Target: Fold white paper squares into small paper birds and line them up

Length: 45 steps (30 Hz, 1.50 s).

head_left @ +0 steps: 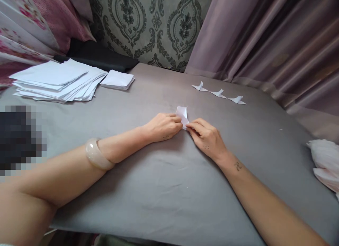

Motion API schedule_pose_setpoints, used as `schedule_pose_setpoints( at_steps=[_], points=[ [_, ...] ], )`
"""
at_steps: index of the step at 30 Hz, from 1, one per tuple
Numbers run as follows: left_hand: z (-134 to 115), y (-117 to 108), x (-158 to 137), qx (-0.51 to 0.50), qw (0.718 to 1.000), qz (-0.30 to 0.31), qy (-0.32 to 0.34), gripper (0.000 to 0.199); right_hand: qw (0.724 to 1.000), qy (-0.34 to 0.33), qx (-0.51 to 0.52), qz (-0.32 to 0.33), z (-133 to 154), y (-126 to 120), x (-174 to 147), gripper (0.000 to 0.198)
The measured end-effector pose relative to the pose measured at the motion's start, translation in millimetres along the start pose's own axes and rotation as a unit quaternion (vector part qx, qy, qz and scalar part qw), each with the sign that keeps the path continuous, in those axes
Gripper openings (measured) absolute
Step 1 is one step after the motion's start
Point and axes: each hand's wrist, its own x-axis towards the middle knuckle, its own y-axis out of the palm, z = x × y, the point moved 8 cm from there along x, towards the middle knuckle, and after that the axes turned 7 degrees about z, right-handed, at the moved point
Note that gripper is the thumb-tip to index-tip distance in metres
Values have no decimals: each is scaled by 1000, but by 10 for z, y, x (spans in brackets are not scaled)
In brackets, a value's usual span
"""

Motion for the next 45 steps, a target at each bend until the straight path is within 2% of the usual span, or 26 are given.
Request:
schedule_pose_setpoints(
  at_steps=[6, 12, 19, 28, 39, 42, 45],
  points=[
    [-58, -18, 13, 40, 999, 1, 17, 29, 993, -26, -115, 16, 117, -5, 12, 27],
    [-53, -17, 17, 41, 999, 1, 8, 28, 987, -29, -156, 2, 150, -27, 33, 29],
    [-34, 12, 12, 37, 999, 5, -3, 29, 995, -9, -100, 23, 100, 11, 49, 25],
    [-29, 16, 13, 35, 999, 8, -2, 30, 992, -6, -115, 42, 101, 52, 83, 25],
    [-21, -7, 0, 40, 999, -2, -17, 29, 994, 2, -101, 39, 44, -26, 21, 23],
    [-27, -5, -3, 44, 999, -9, -18, 29, 997, 40, -59, 28, -69, -76, -36, 21],
    [-24, -2, -5, 47, 999, -16, -22, 30, 995, 89, 38, -14, -200, -120, -76, 20]
  ],
)
